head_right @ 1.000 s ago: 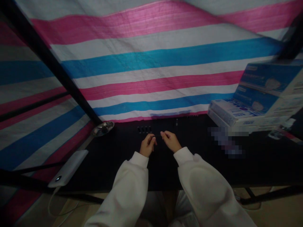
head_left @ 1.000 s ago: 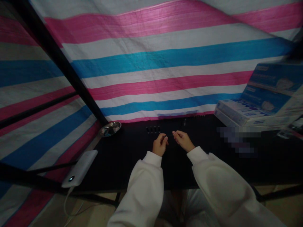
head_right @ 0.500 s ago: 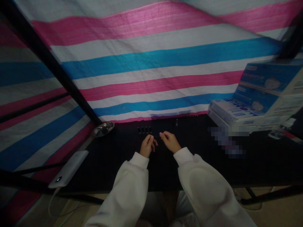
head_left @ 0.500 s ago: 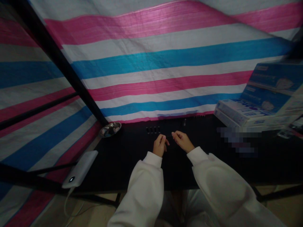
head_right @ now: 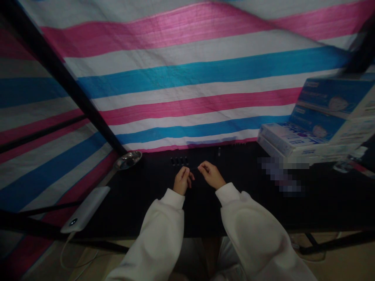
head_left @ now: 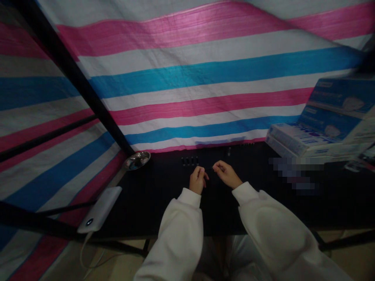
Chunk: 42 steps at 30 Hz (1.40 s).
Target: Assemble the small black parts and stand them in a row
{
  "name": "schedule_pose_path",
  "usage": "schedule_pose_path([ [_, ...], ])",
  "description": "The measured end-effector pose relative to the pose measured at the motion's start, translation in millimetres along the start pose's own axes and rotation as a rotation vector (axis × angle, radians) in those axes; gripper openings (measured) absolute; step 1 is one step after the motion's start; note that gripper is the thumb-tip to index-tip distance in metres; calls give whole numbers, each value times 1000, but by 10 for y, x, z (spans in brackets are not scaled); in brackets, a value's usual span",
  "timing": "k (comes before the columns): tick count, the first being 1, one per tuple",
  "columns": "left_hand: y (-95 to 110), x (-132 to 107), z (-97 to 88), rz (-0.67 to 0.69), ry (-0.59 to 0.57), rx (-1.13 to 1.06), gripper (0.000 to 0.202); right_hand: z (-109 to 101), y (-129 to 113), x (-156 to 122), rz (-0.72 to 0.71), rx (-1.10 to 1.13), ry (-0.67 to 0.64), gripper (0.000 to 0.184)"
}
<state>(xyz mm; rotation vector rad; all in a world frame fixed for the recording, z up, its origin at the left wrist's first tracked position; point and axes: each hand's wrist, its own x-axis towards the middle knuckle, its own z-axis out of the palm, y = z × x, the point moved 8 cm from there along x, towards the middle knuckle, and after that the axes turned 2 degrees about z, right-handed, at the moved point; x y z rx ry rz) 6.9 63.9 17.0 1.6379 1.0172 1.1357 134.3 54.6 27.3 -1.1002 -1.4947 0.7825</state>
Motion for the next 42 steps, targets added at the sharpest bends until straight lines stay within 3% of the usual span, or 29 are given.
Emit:
schedule_pose_path([
  [13,-13,-3,-92,23,93,55,30,57,169,19,73,119,-89,23],
  [19,-26,0,-147,38,152,59,29,40,140,21,51,108,-92,22],
  [23,-36,3,-159,39,173,59,29,43,66,8,-5,-42,-91,25],
  [28,-23,5,-221,54,232,54,29,42,30,-17,-160,-349,-117,12],
  [32,-49,21,-266,38,271,49,29,-73,2,5,-178,-399,5,11],
  [35,-79,35,-223,12,242,21,31,-68,-83,23,-168,-299,48,15],
  [42,-81,25,-17,4,7,-80,31,209,-207,14,-212,-320,-202,10],
])
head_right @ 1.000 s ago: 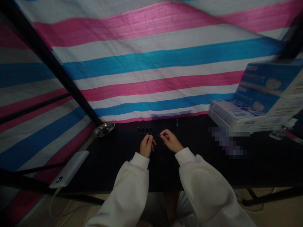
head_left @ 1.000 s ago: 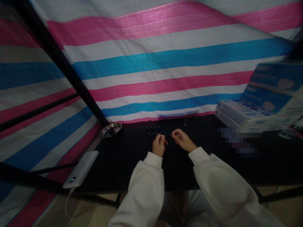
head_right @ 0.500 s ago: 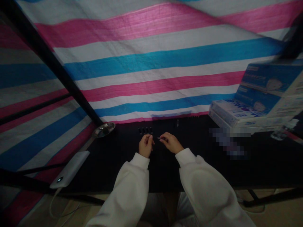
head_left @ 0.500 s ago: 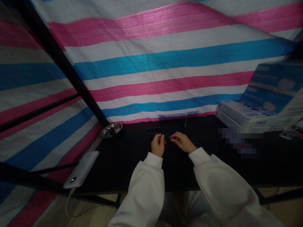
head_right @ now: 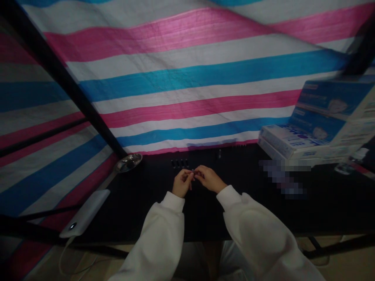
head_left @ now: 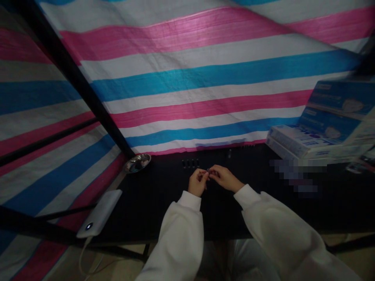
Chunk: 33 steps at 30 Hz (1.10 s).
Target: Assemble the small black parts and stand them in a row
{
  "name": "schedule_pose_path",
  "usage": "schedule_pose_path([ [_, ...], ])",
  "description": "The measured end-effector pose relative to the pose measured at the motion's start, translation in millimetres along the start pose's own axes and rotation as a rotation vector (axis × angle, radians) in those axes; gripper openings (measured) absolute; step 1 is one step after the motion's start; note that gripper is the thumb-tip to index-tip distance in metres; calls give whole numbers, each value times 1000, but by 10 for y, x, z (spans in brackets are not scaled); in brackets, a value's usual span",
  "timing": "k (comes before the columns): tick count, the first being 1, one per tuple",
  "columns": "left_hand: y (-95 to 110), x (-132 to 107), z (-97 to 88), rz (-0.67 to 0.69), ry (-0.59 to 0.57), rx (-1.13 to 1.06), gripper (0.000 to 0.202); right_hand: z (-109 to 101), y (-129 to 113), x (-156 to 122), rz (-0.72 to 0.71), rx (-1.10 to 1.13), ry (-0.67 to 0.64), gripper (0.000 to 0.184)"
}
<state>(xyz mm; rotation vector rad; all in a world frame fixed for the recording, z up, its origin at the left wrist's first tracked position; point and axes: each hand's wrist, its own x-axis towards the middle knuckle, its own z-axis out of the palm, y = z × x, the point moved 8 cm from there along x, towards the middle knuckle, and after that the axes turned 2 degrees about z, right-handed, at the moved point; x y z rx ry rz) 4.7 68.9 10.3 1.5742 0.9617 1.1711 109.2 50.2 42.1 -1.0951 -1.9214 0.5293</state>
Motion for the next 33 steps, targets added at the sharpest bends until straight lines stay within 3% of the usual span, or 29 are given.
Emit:
schedule_pose_path([
  [3,-27,-15,66,-21,-93,10,32,7,21,-1,-9,-74,-83,8],
  [6,-69,-20,84,-41,-113,62,32,-78,212,12,41,-164,-76,7],
  [8,-74,-18,60,-26,-85,130,30,-219,473,30,138,-209,12,12],
  [12,-48,-20,15,12,-45,233,27,-620,1111,-7,415,-263,323,22],
  [16,-17,-33,7,26,-42,275,27,-730,1463,8,516,-321,372,21],
  [21,-2,-43,18,36,-51,305,27,-681,1573,66,566,-356,355,22],
  [33,28,-49,7,28,-54,319,27,-610,1539,86,617,-430,248,23],
])
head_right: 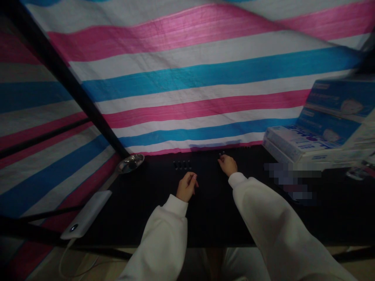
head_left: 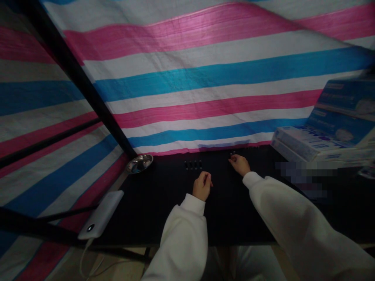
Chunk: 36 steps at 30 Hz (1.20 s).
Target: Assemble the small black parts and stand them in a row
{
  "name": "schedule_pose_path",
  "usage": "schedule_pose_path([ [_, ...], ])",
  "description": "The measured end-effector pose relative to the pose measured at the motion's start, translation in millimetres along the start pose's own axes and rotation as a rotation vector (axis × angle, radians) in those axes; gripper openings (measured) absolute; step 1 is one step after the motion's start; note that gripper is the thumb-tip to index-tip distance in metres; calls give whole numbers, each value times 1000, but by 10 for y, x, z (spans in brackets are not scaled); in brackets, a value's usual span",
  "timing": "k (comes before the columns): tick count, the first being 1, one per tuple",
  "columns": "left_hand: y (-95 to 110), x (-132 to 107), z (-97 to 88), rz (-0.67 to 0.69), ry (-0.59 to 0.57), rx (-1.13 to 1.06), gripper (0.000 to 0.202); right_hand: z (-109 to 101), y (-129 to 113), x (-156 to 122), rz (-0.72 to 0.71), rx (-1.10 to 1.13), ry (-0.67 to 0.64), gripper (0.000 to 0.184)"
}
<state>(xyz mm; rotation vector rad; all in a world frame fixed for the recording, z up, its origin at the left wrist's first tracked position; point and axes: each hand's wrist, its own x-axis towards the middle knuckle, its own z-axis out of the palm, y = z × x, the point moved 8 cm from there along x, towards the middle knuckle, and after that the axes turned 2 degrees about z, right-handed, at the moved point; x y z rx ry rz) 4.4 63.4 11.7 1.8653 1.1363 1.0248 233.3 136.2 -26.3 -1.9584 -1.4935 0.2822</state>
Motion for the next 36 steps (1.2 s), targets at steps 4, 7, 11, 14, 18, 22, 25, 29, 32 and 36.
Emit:
schedule_pose_path([
  [4,3,1,-7,12,12,17,26,-51,52,15,16,-41,-44,21],
  [7,-6,9,1,17,7,45,26,-98,148,45,52,-55,-48,20],
  [11,-12,12,2,23,7,62,26,-88,225,84,69,-69,-62,19],
  [14,-18,10,-3,18,7,65,27,-36,239,92,84,-67,-83,21],
  [18,-24,9,-11,1,10,72,27,1,239,82,125,-74,-83,22],
  [22,-29,7,-24,-16,22,62,27,1,222,71,115,-107,-119,23],
  [25,-24,2,-44,-10,37,39,28,-73,208,49,93,-181,-162,30],
  [29,-52,-2,-130,-38,133,-31,31,-290,52,-49,74,-300,-157,29],
  [32,-104,-4,-227,-92,264,-147,34,-294,-336,-194,-52,-234,-205,24],
  [36,-184,2,-304,-163,371,-342,36,-26,-964,-390,-295,6,-272,30],
])
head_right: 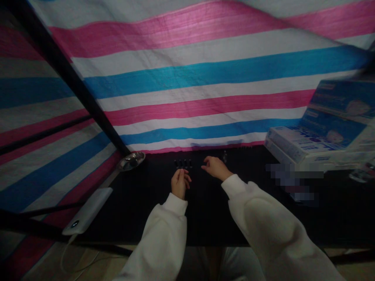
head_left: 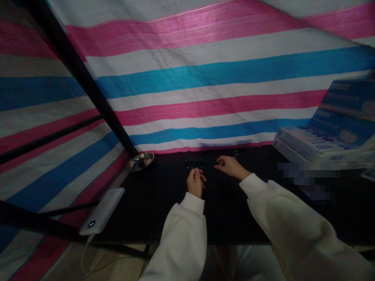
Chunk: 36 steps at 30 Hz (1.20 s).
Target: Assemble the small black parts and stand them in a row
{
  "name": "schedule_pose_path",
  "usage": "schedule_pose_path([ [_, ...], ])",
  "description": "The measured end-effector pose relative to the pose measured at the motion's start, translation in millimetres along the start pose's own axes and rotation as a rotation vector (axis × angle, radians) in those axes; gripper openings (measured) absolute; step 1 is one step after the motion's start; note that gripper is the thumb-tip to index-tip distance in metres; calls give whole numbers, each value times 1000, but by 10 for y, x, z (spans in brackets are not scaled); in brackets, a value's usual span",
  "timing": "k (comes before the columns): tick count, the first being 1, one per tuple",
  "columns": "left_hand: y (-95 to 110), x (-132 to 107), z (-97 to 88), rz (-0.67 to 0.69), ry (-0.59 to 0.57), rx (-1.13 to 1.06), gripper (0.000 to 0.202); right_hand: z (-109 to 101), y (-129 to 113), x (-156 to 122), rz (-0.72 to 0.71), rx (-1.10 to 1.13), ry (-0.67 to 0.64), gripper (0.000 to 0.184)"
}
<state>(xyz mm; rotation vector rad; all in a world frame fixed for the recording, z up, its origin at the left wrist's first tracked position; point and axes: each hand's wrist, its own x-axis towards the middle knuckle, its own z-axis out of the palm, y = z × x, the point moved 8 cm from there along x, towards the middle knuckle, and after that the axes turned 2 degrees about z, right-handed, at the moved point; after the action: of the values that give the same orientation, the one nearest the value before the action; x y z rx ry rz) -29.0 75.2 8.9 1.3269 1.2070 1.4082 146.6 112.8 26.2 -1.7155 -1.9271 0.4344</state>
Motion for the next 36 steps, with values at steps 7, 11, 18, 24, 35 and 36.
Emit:
schedule_pose_path([
  [7,-101,44,-95,-119,82,-224,35,596,-133,289,73,102,5,45],
  [11,-113,43,-93,-131,84,-226,36,714,-161,373,97,120,72,38],
  [18,-92,18,-64,-141,63,-201,38,630,-265,357,75,210,96,16],
  [24,-15,14,5,-117,1,-193,40,120,-486,32,-162,384,255,27],
  [35,79,-44,246,49,-229,-95,33,-153,-589,-534,-374,402,296,50],
  [36,82,-44,238,72,-221,-82,32,-162,-513,-543,-331,444,322,51],
])
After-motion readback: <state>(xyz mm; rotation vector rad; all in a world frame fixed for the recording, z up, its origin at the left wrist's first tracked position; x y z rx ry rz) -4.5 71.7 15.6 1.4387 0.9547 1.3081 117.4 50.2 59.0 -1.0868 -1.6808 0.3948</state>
